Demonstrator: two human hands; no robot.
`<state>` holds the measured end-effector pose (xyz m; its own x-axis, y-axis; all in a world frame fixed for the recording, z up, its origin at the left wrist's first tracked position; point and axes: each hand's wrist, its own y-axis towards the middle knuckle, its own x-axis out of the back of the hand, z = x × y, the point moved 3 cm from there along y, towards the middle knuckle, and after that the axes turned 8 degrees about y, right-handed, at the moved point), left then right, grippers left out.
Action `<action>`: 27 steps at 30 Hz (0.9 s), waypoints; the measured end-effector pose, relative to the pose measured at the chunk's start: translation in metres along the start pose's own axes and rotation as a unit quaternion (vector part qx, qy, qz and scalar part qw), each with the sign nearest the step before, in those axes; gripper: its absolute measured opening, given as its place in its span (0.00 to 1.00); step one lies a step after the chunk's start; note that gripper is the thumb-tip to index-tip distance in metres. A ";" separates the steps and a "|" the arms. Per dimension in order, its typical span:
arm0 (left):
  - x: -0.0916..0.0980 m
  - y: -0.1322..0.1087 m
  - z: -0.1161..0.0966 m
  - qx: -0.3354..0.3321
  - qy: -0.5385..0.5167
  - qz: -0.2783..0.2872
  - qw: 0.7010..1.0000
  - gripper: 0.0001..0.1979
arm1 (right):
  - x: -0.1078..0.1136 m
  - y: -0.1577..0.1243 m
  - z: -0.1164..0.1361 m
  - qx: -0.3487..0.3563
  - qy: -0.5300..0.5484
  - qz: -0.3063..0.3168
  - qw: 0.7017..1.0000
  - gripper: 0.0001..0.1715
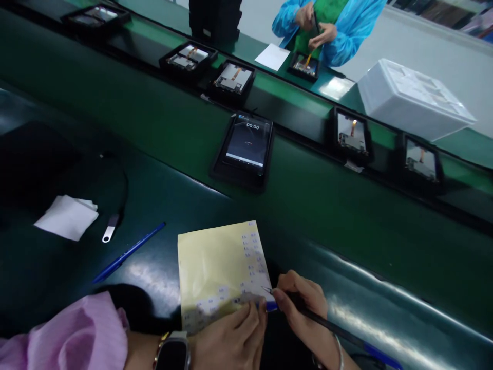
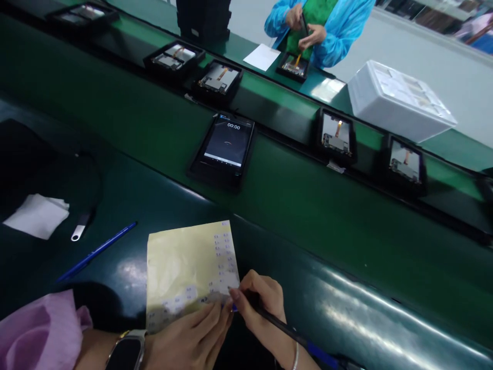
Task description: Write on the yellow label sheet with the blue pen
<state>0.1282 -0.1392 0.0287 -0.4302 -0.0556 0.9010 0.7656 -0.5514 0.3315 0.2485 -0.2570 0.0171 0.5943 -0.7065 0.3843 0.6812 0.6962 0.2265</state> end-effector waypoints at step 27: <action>-0.005 -0.020 -0.030 0.072 -0.035 -0.030 0.996 0.17 | -0.034 -0.007 -0.002 0.069 0.003 0.113 0.991 0.24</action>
<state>0.1002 -0.1531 0.0092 -0.4462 0.0351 0.8942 0.8027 -0.4260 0.4173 0.2242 -0.2383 0.0007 0.7280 -0.5301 0.4347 0.4652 0.8477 0.2548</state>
